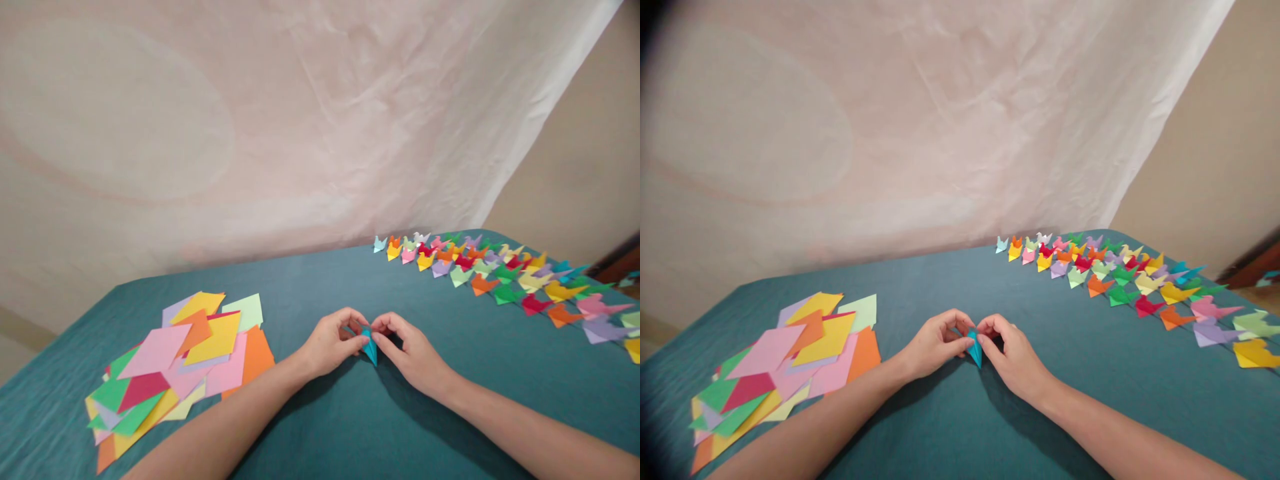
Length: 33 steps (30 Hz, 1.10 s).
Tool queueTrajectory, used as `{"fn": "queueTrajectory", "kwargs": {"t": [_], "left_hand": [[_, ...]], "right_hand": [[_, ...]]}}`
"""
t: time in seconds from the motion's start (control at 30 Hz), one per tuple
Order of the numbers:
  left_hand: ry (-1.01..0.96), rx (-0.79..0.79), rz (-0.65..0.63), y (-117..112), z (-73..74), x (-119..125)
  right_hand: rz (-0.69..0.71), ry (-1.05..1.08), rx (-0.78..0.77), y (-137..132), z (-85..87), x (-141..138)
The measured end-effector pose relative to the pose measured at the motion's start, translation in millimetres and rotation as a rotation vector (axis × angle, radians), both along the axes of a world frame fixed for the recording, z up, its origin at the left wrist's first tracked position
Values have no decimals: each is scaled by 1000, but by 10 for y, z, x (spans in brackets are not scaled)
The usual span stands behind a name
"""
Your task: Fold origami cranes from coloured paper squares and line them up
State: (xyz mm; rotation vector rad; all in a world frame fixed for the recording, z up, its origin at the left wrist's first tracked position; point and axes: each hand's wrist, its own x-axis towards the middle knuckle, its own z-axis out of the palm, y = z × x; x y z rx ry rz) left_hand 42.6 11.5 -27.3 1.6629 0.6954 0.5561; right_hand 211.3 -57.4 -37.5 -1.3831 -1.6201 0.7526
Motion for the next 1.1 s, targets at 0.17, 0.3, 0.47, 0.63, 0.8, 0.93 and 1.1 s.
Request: {"fn": "queueTrajectory", "kwargs": {"t": [0.17, 0.3, 0.47, 0.63, 0.8, 0.93, 1.1], "left_hand": [[114, 228, -10, -29, 76, -10], [183, 313, 38, -36, 136, -10], [111, 282, 170, 9, 116, -6], [29, 221, 137, 46, 39, -15], [55, 232, 126, 26, 48, -10], [42, 218, 141, 8, 57, 1], [-41, 118, 141, 37, 10, 6]], "right_hand": [[5, 33, -6, 10, 14, -11], [1, -19, 13, 25, 9, -6], [-3, -174, 26, 24, -6, 9], [-18, -171, 1, 12, 12, 10], [11, -52, -50, 12, 34, -6], [36, 26, -84, 3, 34, -15], [40, 56, -87, 4, 12, -3]]}}
